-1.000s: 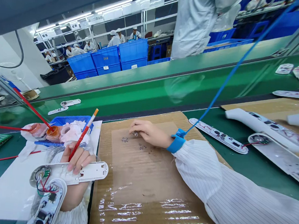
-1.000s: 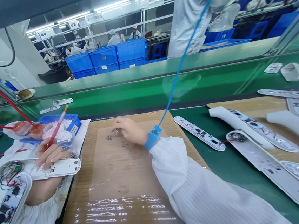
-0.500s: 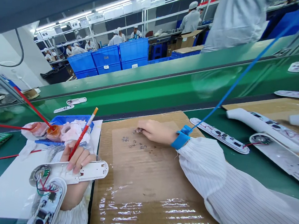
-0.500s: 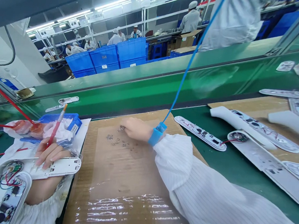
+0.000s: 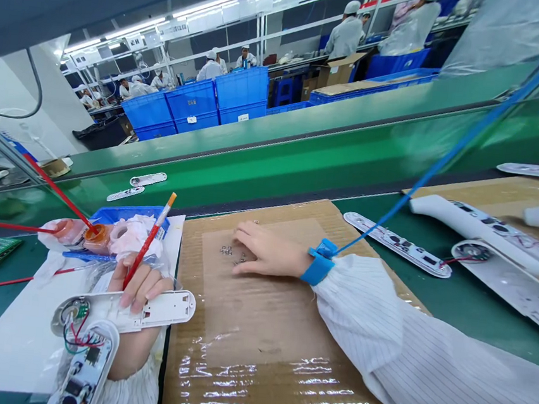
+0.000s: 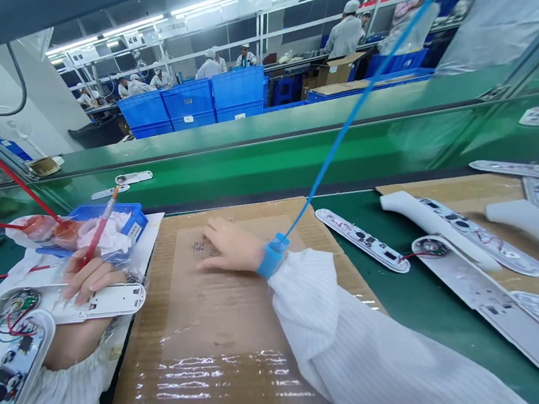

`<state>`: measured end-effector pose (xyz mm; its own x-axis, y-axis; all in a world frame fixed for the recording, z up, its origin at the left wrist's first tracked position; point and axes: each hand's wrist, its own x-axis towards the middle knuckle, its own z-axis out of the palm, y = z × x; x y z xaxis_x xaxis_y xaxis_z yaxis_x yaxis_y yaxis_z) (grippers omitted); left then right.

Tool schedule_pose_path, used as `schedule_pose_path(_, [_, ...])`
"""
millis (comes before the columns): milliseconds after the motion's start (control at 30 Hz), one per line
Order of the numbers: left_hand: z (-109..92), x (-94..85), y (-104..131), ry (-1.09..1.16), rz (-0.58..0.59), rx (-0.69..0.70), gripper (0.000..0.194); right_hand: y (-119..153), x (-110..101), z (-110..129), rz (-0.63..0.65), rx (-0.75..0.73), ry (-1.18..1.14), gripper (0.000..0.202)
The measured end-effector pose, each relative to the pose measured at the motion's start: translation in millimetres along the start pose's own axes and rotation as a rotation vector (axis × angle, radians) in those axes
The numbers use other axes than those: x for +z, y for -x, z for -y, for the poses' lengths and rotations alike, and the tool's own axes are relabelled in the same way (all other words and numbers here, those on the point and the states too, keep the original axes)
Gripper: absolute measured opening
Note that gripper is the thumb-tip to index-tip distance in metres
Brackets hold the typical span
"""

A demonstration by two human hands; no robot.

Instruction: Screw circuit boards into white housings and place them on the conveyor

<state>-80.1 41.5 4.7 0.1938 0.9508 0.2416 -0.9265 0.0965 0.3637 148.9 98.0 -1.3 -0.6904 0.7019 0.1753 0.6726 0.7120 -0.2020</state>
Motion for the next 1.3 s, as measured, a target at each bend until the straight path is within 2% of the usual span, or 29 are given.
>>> schedule_pose_path(67, [3.7,1.4,-0.6,0.013,0.018,0.041,0.015,-0.5,5.1,2.0,-0.208,0.15,0.087,0.058])
schedule_pose_path(133, [6.3,2.6,-1.0,0.017,0.02,0.059,0.018,-0.8,9.6,1.1,-0.393,0.334,0.158,0.062])
schedule_pose_path(200, [7.2,2.5,-1.3,0.014,0.01,0.064,0.021,-0.7,15.5,-1.7,-0.405,0.489,0.146,0.061])
schedule_pose_path(267, [7.0,0.9,-1.3,0.009,-0.001,0.076,0.02,-0.4,23.9,-2.6,-0.32,0.56,0.093,0.065])
schedule_pose_path(367, [6.1,-2.9,-1.2,-0.001,-0.019,0.094,0.014,-2.1,37.3,6.3,-0.22,0.495,0.055,0.075])
schedule_pose_path(467, [5.7,-5.7,-1.0,-0.011,-0.044,0.107,0.013,-8.4,43.7,21.7,-0.191,0.396,0.102,0.082])
schedule_pose_path(533, [6.0,-6.4,-1.4,-0.013,-0.059,0.114,0.014,-15.6,43.3,26.6,-0.185,0.406,0.158,0.076])
schedule_pose_path(633, [6.7,-5.8,-2.9,-0.001,-0.06,0.117,0.016,-29.1,40.5,20.6,-0.149,0.43,0.184,0.056])
schedule_pose_path(700, [6.4,-3.9,-3.4,0.007,-0.062,0.092,0.019,-37.6,39.8,12.3,-0.093,0.386,0.171,0.046])
schedule_pose_path(833, [3.8,5.0,-0.2,-0.005,-0.113,-0.025,0.027,-46.1,40.4,0.0,-0.023,0.285,0.127,0.042])
schedule_pose_path(967, [2.0,12.1,3.6,-0.007,-0.152,-0.076,0.03,-44.7,37.0,-7.3,-0.042,0.174,0.016,0.034])
schedule_pose_path(1067, [1.4,9.5,2.2,0.003,-0.139,-0.078,0.027,-43.8,32.5,-13.5,-0.091,0.073,-0.111,0.023])
schedule_pose_path(1133, [0.8,5.3,0.1,0.006,-0.13,-0.082,0.024,-44.1,30.6,-17.6,-0.123,0.017,-0.188,0.024])
schedule_pose_path(1300, [-1.8,-2.1,-2.6,-0.01,-0.123,-0.086,0.017,-44.3,28.0,-26.4,-0.209,-0.002,-0.306,0.022])
